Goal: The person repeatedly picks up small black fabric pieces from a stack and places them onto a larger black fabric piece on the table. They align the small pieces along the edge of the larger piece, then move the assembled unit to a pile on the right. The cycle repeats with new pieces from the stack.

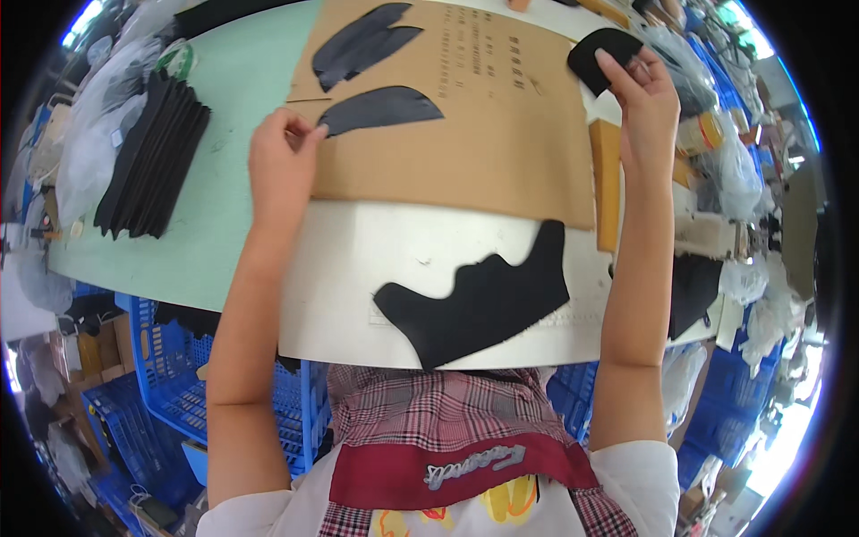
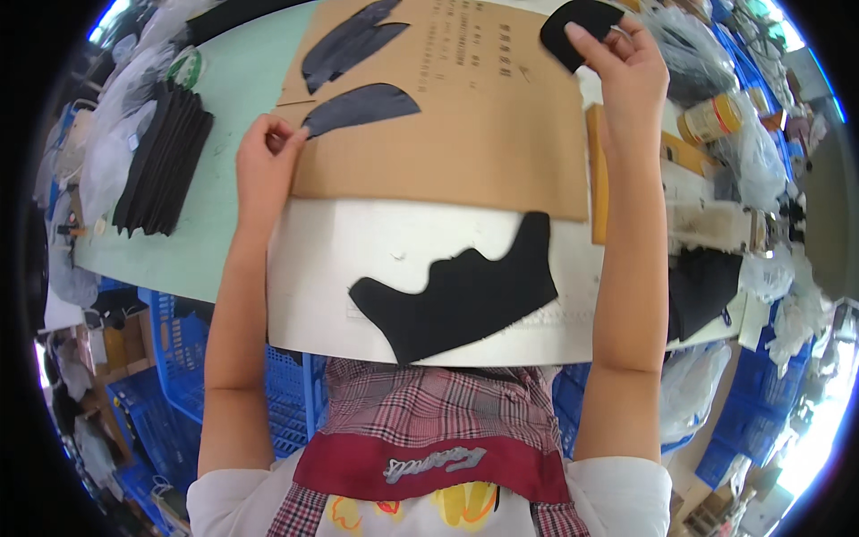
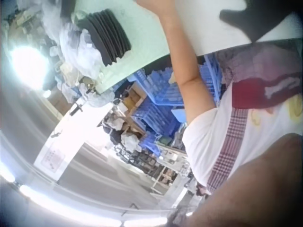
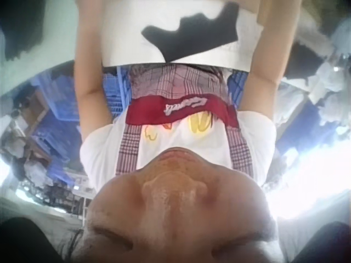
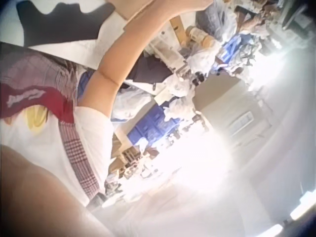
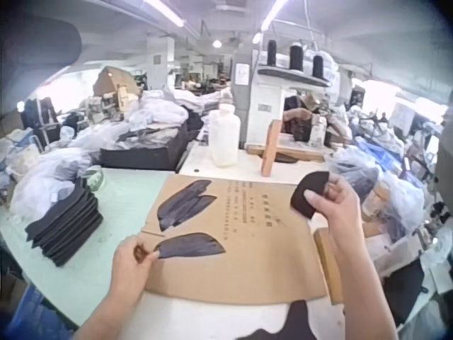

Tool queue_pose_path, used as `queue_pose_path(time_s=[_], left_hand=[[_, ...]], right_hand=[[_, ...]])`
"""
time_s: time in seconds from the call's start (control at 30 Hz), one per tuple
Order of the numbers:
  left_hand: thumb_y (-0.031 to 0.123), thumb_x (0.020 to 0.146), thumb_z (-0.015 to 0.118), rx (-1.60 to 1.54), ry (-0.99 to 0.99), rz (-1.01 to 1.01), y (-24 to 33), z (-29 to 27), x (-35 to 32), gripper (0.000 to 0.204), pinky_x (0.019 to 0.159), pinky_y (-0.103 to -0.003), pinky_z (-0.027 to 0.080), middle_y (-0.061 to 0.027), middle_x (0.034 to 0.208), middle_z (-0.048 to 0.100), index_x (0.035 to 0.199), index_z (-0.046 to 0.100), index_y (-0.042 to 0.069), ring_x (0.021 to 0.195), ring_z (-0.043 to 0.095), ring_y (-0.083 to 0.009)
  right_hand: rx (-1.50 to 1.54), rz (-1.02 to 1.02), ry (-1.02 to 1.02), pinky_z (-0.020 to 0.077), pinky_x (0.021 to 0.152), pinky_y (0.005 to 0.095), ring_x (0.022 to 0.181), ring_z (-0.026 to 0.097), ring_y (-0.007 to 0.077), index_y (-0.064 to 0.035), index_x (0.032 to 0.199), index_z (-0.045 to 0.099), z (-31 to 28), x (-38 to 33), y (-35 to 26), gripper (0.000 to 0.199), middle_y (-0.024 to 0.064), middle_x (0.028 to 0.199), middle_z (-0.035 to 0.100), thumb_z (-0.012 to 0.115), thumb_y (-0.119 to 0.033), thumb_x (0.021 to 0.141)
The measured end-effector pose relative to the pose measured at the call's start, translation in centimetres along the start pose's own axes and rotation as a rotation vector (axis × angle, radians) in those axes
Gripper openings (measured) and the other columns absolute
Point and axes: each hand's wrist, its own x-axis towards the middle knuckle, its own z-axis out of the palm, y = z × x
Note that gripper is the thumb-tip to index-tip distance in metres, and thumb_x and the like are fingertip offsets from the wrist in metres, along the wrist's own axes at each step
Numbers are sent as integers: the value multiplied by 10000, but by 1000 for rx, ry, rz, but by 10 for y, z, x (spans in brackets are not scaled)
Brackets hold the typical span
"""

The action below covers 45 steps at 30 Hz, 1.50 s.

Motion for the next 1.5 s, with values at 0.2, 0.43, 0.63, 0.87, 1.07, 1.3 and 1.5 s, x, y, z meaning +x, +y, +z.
queue_pose_path(time_s=[0.2, 0.43, 0.63, 0.87, 1.07, 1.3, 1.5], left_hand=[[155, 817, 719, -339, -332, 178, 82, -10, -69, 256, 845, -359, 452, -114, 953, 617, 972, 597, -8, 910, 563, -283], [260, 784, 712, 199, -764, 617, 101, -17, -172, 676, 1078, -478, 327, -153, 1489, 377, 1396, 480, 91, 1346, 376, -371], [213, 811, 695, 34, -617, 620, 94, -12, -139, 619, 1085, -430, 342, -128, 1438, 467, 1386, 505, 83, 1330, 420, -321], [164, 958, 624, -1051, -814, -301, 119, 7, -169, 273, 777, -263, 478, -83, 926, 663, 1146, 588, -31, 825, 621, -125], [68, 914, 668, -805, -568, -267, 112, -20, -164, 100, 728, -233, 456, -26, 793, 605, 909, 627, -23, 741, 563, -86], [-74, 803, 706, -633, -358, -57, 109, -49, -169, 81, 709, -220, 450, -80, 850, 640, 880, 682, -67, 753, 570, -106], [-62, 814, 718, -651, -294, -127, 108, -52, -167, 176, 676, -206, 444, -59, 854, 633, 985, 675, -62, 717, 549, -92]], right_hand=[[192, 168, -84, 501, 870, 274, 949, 630, 142, 41, 1293, 521, -2, -130, -65, 507, 86, 1036, 665, 709, 49, 823], [201, 363, 40, 500, 830, 266, 892, 643, 140, 52, 1118, 599, -31, -210, -57, 317, 87, 983, 684, 724, 10, 830], [322, 387, 92, 505, 829, 269, 884, 652, 146, 65, 1145, 565, -27, -229, -63, 360, 104, 988, 684, 725, 16, 826], [422, 348, 81, 538, 791, 268, 880, 657, 141, 53, 1095, 573, -2, -232, -79, 290, 107, 981, 677, 714, 19, 844], [149, 375, 43, 550, 733, 264, 883, 639, 130, 79, 1062, 644, -7, -238, -74, 226, 110, 1018, 664, 701, 22, 850], [-65, 260, -121, 481, 661, 218, 794, 580, 89, 24, 1023, 716, -10, -248, -75, 201, 62, 951, 646, 712, 40, 823], [-116, 300, -82, 469, 633, 198, 708, 565, 62, 27, 993, 716, -2, -242, -81, 199, 22, 825, 638, 751, 11, 798]])
